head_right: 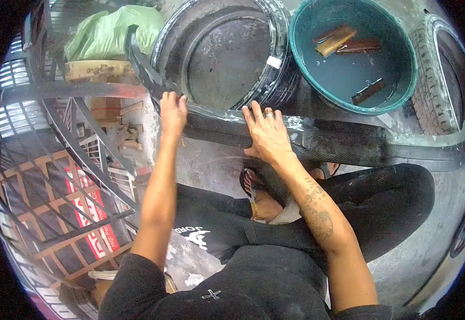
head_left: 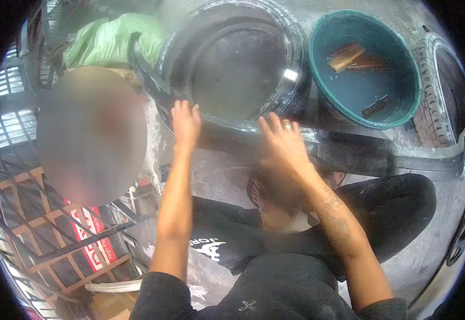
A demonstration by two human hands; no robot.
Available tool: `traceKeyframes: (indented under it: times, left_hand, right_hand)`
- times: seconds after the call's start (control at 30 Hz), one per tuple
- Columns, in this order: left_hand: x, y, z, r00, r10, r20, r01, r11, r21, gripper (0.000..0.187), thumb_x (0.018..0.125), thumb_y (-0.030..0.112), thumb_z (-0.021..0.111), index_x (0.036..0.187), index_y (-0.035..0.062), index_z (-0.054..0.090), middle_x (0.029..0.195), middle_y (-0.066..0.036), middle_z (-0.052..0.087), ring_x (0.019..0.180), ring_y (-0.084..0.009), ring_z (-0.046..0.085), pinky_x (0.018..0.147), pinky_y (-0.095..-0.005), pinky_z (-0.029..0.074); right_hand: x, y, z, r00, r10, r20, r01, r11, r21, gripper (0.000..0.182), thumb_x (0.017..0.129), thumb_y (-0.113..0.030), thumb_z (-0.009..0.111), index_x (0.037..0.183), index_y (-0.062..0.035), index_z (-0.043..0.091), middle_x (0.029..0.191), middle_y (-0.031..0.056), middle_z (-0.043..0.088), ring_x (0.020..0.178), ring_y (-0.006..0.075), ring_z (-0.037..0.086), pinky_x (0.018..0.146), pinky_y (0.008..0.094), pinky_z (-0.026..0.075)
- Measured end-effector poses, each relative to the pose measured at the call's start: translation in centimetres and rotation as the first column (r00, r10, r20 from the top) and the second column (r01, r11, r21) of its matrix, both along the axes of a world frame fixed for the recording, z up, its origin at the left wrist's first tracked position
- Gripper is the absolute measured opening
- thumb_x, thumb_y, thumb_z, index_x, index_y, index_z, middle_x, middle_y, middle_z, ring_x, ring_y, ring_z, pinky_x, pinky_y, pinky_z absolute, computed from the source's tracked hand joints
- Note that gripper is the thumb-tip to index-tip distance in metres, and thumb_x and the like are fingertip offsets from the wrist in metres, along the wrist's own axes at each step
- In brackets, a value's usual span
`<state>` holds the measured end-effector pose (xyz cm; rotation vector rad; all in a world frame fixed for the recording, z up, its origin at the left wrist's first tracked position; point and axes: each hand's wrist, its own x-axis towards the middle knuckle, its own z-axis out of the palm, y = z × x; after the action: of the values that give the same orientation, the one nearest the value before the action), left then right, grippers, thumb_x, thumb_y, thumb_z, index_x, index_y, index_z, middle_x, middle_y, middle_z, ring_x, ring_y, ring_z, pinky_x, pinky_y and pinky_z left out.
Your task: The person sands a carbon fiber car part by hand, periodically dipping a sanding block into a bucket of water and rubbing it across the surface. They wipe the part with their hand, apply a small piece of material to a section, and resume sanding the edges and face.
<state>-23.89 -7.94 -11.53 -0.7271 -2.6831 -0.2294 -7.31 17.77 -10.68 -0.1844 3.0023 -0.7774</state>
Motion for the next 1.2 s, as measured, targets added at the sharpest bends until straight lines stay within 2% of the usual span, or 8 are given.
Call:
traceKeyframes:
  times: [0.3, 0.37, 0.5, 0.57, 0.83, 0.9, 1.03, 1.2]
  left_hand:
    - [0.1, 0.4, 1.9, 0.991, 0.05, 0.121, -0.057, 0.997, 0.048, 0.017, 0.094, 0.014, 0.073, 0.093, 0.0005, 0.064, 0.095, -0.021, 0.061, 0.089, -0.0419, 0.059, 0.081, -0.0524, 0.049]
    - [1.3, 2.5, 0.5, 0.99, 0.014, -0.137, -0.013, 1.0, 0.006, 0.017, 0.093, 0.013, 0.074, 0.092, 0.0009, 0.061, 0.096, -0.023, 0.06, 0.09, -0.0422, 0.058, 0.084, -0.0547, 0.048]
    - [6.3, 6.7, 2.3, 0.964, -0.21, 0.162, 0.187, 0.971, 0.149, 0.019, 0.094, 0.015, 0.075, 0.099, -0.0008, 0.066, 0.101, -0.022, 0.063, 0.101, -0.0434, 0.062, 0.092, -0.0502, 0.05]
    - [0.2, 0.6, 3.0, 0.968, 0.106, 0.229, -0.107, 0.994, -0.009, 0.022, 0.095, 0.02, 0.075, 0.1, -0.0001, 0.066, 0.101, -0.021, 0.064, 0.099, -0.0427, 0.062, 0.091, -0.0496, 0.05]
    - [5.5, 5.1, 1.2, 0.981, -0.195, 0.022, 0.19, 0.971, 0.147, 0.021, 0.093, 0.017, 0.077, 0.1, -0.0002, 0.066, 0.102, -0.022, 0.064, 0.098, -0.0429, 0.062, 0.087, -0.0516, 0.048]
    - [1.0, 0.7, 3.2, 0.975, 0.139, 0.172, -0.151, 0.987, 0.057, 0.025, 0.098, 0.021, 0.072, 0.105, -0.0023, 0.067, 0.105, -0.024, 0.065, 0.104, -0.0444, 0.061, 0.092, -0.0545, 0.048]
    - [4.2, 4.4, -1.1, 0.983, 0.062, -0.175, -0.071, 0.996, -0.048, 0.021, 0.1, 0.019, 0.068, 0.109, -0.0004, 0.065, 0.117, -0.024, 0.062, 0.107, -0.0476, 0.057, 0.093, -0.0541, 0.046]
    - [2.6, 2.4, 1.9, 0.994, 0.041, 0.103, -0.039, 0.999, -0.023, 0.023, 0.099, 0.021, 0.07, 0.105, -0.0005, 0.066, 0.108, -0.022, 0.063, 0.106, -0.0436, 0.06, 0.095, -0.0524, 0.048]
  right_hand:
    - [0.2, 0.1, -0.4, 0.999, -0.008, -0.035, 0.008, 1.0, -0.017, 0.118, 0.059, -0.038, 0.101, 0.158, -0.0038, 0.046, 0.156, 0.0191, 0.046, 0.13, 0.0397, 0.058, 0.108, 0.052, 0.045]
    - [-0.3, 0.2, 0.0, 1.0, 0.005, -0.001, -0.005, 1.0, -0.027, 0.118, 0.059, -0.038, 0.101, 0.158, -0.0038, 0.046, 0.157, 0.0192, 0.046, 0.131, 0.0396, 0.057, 0.109, 0.0518, 0.044]
    - [0.0, 0.4, 0.4, 0.999, 0.017, 0.036, -0.015, 0.999, -0.052, 0.118, 0.059, -0.038, 0.1, 0.158, -0.0038, 0.046, 0.158, 0.0194, 0.045, 0.132, 0.0398, 0.057, 0.111, 0.0518, 0.043]
    - [-0.1, 0.3, 0.2, 1.0, 0.019, 0.023, -0.018, 0.999, -0.042, 0.118, 0.059, -0.038, 0.1, 0.158, -0.0039, 0.046, 0.159, 0.0195, 0.044, 0.132, 0.0396, 0.056, 0.111, 0.0517, 0.043]
    - [0.3, 0.0, -1.0, 1.0, -0.005, -0.029, 0.005, 1.0, -0.008, 0.117, 0.061, -0.04, 0.1, 0.158, -0.0027, 0.045, 0.16, 0.0224, 0.045, 0.134, 0.0424, 0.056, 0.113, 0.0528, 0.043]
    - [0.0, -0.5, -0.5, 1.0, 0.02, 0.007, -0.019, 0.999, -0.032, 0.117, 0.061, -0.04, 0.1, 0.158, -0.0013, 0.045, 0.16, 0.023, 0.045, 0.135, 0.0426, 0.056, 0.114, 0.0535, 0.042]
    - [0.1, 0.2, -0.8, 1.0, 0.025, -0.014, -0.026, 0.999, -0.044, 0.117, 0.059, -0.04, 0.101, 0.154, 0.0027, 0.048, 0.157, 0.0235, 0.046, 0.13, 0.0426, 0.06, 0.111, 0.0539, 0.045]
    - [0.1, 0.2, -0.7, 1.0, 0.005, -0.028, -0.006, 0.999, -0.047, 0.116, 0.058, -0.039, 0.101, 0.153, 0.0024, 0.05, 0.155, 0.0227, 0.047, 0.131, 0.0406, 0.059, 0.11, 0.051, 0.046]
